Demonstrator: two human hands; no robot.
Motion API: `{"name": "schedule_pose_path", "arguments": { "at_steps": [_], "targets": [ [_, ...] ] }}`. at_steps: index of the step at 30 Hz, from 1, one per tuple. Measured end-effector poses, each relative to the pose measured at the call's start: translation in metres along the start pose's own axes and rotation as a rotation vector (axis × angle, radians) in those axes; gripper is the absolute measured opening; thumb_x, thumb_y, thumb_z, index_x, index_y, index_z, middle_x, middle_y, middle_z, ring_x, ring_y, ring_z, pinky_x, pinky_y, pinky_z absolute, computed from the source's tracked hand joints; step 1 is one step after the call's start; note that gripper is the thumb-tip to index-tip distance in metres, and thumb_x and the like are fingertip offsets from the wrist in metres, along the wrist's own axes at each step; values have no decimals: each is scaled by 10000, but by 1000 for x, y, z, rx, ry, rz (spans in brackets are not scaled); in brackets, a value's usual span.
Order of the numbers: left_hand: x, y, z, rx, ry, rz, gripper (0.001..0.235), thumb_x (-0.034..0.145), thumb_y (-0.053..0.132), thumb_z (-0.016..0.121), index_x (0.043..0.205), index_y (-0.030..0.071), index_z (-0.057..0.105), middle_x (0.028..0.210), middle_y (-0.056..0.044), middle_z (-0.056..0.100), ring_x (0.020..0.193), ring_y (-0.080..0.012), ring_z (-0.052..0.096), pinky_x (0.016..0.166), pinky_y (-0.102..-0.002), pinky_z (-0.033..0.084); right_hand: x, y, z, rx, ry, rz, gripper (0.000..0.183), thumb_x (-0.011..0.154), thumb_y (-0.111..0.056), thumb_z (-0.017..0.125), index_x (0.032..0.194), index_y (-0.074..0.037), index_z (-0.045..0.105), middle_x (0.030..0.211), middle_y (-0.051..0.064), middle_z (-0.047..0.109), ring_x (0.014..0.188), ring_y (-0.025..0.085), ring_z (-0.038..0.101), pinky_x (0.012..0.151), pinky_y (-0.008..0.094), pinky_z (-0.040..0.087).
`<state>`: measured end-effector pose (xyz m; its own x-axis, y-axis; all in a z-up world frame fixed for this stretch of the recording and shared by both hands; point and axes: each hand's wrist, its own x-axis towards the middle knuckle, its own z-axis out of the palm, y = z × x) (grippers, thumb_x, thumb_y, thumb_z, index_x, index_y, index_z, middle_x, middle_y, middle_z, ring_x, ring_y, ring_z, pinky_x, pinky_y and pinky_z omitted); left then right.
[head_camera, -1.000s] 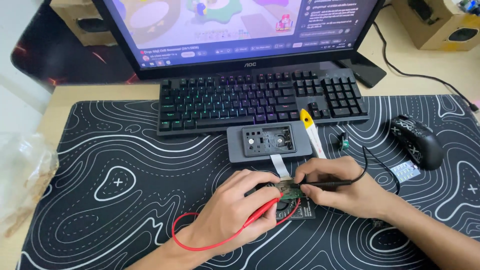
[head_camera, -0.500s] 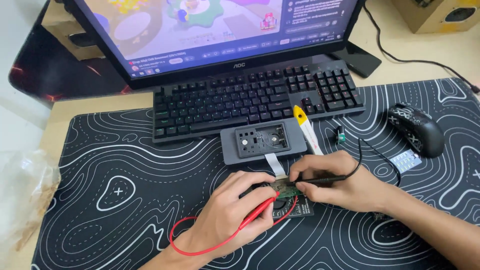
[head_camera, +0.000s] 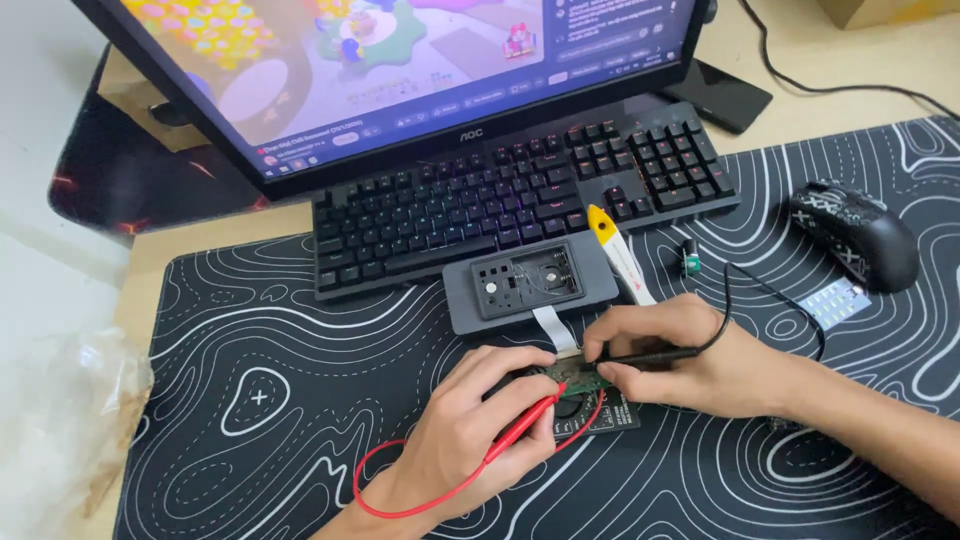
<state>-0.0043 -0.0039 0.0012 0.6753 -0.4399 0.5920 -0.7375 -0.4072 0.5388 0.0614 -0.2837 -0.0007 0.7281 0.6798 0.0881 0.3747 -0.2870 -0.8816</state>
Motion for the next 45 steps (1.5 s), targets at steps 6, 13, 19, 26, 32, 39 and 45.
{"name": "schedule_pose_path", "arguments": {
  "at_steps": [6, 13, 19, 26, 32, 39, 45],
  "targets": [
    [2, 1, -1, 9, -7, 13, 177, 938, -73, 781, 1089, 17, 757, 1236, -185, 762, 946, -326, 741, 924, -401, 626, 2, -1, 1, 32, -20, -68, 161, 1055, -236, 784, 1152, -109, 799, 659, -45, 685, 572, 77, 511, 539, 254, 459],
    [-1, 0, 0, 30, -74, -43, 161, 958, -37, 795, 1104, 26, 769, 1260, -182, 754, 1002, -319, 771, 968, -405, 640, 4, -10, -1, 90, -54, -58, 159, 1060, -230, 756, 1147, -105, 804, 683, -24, 758, 576, 70, 590, 547, 243, 507],
    [0, 0, 1, 31, -49, -28, 155, 958, -59, 784, 1089, 21, 760, 1249, -183, 756, 952, -313, 747, 937, -397, 627, 2, -5, -2, 115, -80, -58, 152, 1059, -229, 756, 1139, -103, 786, 667, -29, 681, 565, 86, 528, 533, 258, 467],
    [2, 1, -1, 12, -24, 8, 172, 954, -72, 786, 1097, 11, 739, 1245, -199, 754, 959, -343, 738, 951, -420, 623, -2, 3, 0, 33, -39, -15, 162, 1023, -263, 806, 1131, -143, 818, 642, -47, 703, 559, 87, 524, 529, 264, 456],
    [2, 1, 0, 0, -19, 19, 176, 949, -93, 785, 1080, 10, 730, 1244, -202, 745, 926, -343, 713, 925, -422, 609, -2, 2, 0, 20, -32, -6, 162, 1030, -248, 801, 1143, -136, 829, 625, -48, 678, 555, 90, 507, 526, 265, 457],
    [0, 1, -1, 4, -13, 10, 182, 953, -81, 782, 1090, 27, 730, 1258, -188, 742, 977, -345, 728, 967, -426, 610, -1, 1, -1, -29, -20, -38, 199, 1014, -277, 814, 1153, -142, 858, 612, -56, 709, 522, 73, 502, 495, 259, 431],
    [-1, 0, 0, 6, -20, 15, 172, 954, -82, 780, 1077, 24, 724, 1250, -185, 738, 994, -336, 734, 967, -425, 612, -2, 2, 1, -51, -9, 2, 157, 997, -263, 839, 1111, -169, 893, 567, -61, 633, 520, 90, 479, 501, 254, 436]
  ]
}}
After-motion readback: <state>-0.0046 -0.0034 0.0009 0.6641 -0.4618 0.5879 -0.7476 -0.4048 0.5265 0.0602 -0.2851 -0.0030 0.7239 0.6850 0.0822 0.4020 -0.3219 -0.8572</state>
